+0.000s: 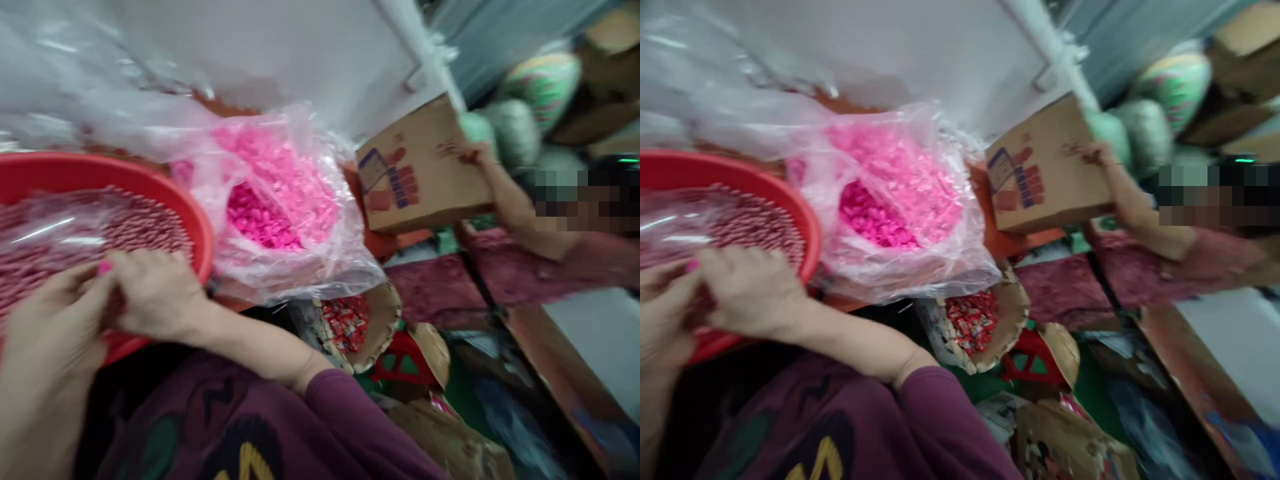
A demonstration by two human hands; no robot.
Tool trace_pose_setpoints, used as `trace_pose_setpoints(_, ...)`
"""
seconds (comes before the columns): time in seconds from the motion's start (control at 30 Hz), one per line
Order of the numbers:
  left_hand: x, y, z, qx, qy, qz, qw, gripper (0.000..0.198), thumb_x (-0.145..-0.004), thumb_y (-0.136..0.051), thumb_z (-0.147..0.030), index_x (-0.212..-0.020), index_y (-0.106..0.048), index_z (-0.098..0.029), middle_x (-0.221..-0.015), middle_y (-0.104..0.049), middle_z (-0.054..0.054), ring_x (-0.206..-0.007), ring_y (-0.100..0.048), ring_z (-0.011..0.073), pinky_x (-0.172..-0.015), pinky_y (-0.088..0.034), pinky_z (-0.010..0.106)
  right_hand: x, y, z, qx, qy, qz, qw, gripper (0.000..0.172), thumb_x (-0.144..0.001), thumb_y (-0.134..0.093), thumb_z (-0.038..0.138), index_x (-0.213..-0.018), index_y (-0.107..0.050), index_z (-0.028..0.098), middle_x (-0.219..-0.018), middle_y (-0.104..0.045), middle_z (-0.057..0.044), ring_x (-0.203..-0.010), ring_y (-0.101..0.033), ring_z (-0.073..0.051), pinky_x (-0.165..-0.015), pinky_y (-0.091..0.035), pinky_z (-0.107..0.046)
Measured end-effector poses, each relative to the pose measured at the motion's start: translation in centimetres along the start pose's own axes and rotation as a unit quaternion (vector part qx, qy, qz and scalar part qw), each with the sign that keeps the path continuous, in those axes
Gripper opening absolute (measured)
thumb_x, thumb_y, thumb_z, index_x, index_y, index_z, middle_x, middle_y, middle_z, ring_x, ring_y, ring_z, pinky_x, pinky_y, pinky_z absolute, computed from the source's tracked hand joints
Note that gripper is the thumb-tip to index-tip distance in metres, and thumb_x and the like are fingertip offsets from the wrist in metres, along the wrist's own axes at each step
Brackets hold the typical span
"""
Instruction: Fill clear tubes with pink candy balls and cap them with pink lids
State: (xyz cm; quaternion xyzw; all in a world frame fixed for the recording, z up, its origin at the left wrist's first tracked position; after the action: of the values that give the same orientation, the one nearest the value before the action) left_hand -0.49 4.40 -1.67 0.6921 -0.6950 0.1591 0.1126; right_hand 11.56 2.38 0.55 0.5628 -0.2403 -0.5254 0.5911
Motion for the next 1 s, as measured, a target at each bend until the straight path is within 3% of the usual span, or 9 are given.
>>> trace_pose_setpoints(0.03,0.6,-0.1,-0.8,0.047,-0.012,-0.031,0.998,0.04,-0.06,-0.105,-0.043,-0.092,-0.084,-0.032,-0.079,-0.082,-0.015,-0.07,-0.07,0.0121,-0.07,-0.061,0.025,-0.1,0.3,0.2,-0.018,-0.012,-0.001,1.0,0.055,-0.104,-0.06,0.049,-0.142,-0.06,0.008,-0.124,-0.082,-0.012,-0.11,-0.078,-0.029,-0.089,-0.059,-0.042)
trace_pose_setpoints(0.07,0.8,-1.0,-1.0,0.077,0.012,0.011,0.997,0.039,-0.061,-0.106,-0.04,-0.092,-0.084,-0.031,-0.083,-0.084,-0.014,-0.077,-0.072,0.0126,-0.077,-0.062,0.025,-0.1,0.6,0.3,-0.033,-0.033,-0.012,0.999,0.051,-0.105,-0.059,0.045,-0.142,-0.061,0.009,-0.128,-0.081,-0.015,-0.117,-0.077,-0.031,-0.098,-0.057,-0.044)
trace_pose_setpoints(0.13,0.6,-1.7,-1.5,0.133,-0.011,0.025,0.991,0.042,-0.056,-0.109,-0.037,-0.087,-0.084,-0.026,-0.081,-0.083,-0.009,-0.08,-0.072,0.0121,-0.077,-0.059,0.022,-0.1,0.8,0.1,-0.06,-0.052,-0.021,0.997,0.045,-0.105,-0.059,0.035,-0.142,-0.063,0.01,-0.133,-0.08,-0.019,-0.123,-0.075,-0.03,-0.107,-0.054,-0.045)
trace_pose_setpoints(0.2,-0.3,-1.8,-1.5,0.163,-0.028,0.049,0.985,0.046,-0.057,-0.108,-0.035,-0.093,-0.083,-0.019,-0.083,-0.082,-0.003,-0.081,-0.072,0.0117,-0.08,-0.058,0.022,-0.1,0.6,-0.7,-0.049,-0.087,-0.05,0.994,0.047,-0.1,-0.063,0.033,-0.142,-0.064,0.011,-0.129,-0.08,-0.021,-0.119,-0.074,-0.032,-0.106,-0.053,-0.048)
trace_pose_setpoints(0.3,-1.1,-1.6,-0.9,0.18,-0.011,0.077,0.981,0.044,-0.062,-0.104,-0.025,-0.098,-0.081,-0.015,-0.088,-0.081,0.0,-0.079,-0.068,0.0106,-0.078,-0.056,0.022,-0.3,-0.2,-1.4,-0.048,-0.083,-0.084,0.992,0.054,-0.095,-0.065,0.035,-0.143,-0.062,0.012,-0.129,-0.077,-0.021,-0.12,-0.072,-0.034,-0.105,-0.054,-0.052)
trace_pose_setpoints(0.53,-0.7,-1.5,-1.1,0.22,-0.002,0.062,0.974,0.021,-0.086,-0.086,-0.01,-0.105,-0.08,-0.014,-0.089,-0.078,0.001,-0.08,-0.069,0.01,-0.085,-0.058,0.023,-0.2,-0.8,-1.4,-0.062,-0.084,-0.101,0.989,0.075,-0.09,-0.065,0.038,-0.159,-0.043,0.018,-0.149,-0.064,-0.023,-0.138,-0.063,-0.037,-0.109,-0.057,-0.059)
trace_pose_setpoints(0.63,-0.9,-1.6,-1.0,0.223,0.02,0.071,0.972,0.018,-0.088,-0.087,-0.013,-0.103,-0.077,-0.013,-0.085,-0.077,0.0,-0.076,-0.069,0.0097,-0.081,-0.059,0.023,-0.2,-1.0,-1.4,-0.053,-0.079,-0.118,0.988,0.069,-0.09,-0.065,0.039,-0.154,-0.048,0.018,-0.143,-0.065,-0.021,-0.133,-0.063,-0.037,-0.109,-0.056,-0.06)
trace_pose_setpoints(0.83,-0.3,-1.5,-1.3,0.193,0.05,0.077,0.977,0.032,-0.085,-0.098,-0.028,-0.096,-0.072,-0.014,-0.071,-0.07,-0.003,-0.061,-0.062,0.0089,-0.065,-0.054,0.023,0.0,-1.0,-1.7,-0.057,-0.077,-0.117,0.988,0.057,-0.09,-0.065,0.042,-0.142,-0.056,0.018,-0.125,-0.065,-0.017,-0.119,-0.062,-0.036,-0.108,-0.053,-0.062)
trace_pose_setpoints(1.0,0.1,-1.4,-1.4,0.202,0.048,0.099,0.973,0.03,-0.085,-0.098,-0.026,-0.099,-0.074,-0.014,-0.076,-0.073,-0.001,-0.064,-0.064,0.0094,-0.067,-0.056,0.023,0.2,-0.5,-1.6,-0.033,-0.08,-0.13,0.988,0.055,-0.092,-0.066,0.052,-0.134,-0.059,0.018,-0.118,-0.064,-0.016,-0.113,-0.062,-0.037,-0.106,-0.053,-0.063)
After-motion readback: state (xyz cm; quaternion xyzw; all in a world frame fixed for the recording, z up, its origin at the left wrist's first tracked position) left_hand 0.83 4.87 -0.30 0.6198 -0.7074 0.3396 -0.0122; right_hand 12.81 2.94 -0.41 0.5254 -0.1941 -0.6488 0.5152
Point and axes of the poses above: each hand's wrist, its own x-axis away from the middle knuckle, its own y-axis out of the back of the hand, z = x × y, the point moved 5 cm from there along -x, towards the middle knuckle
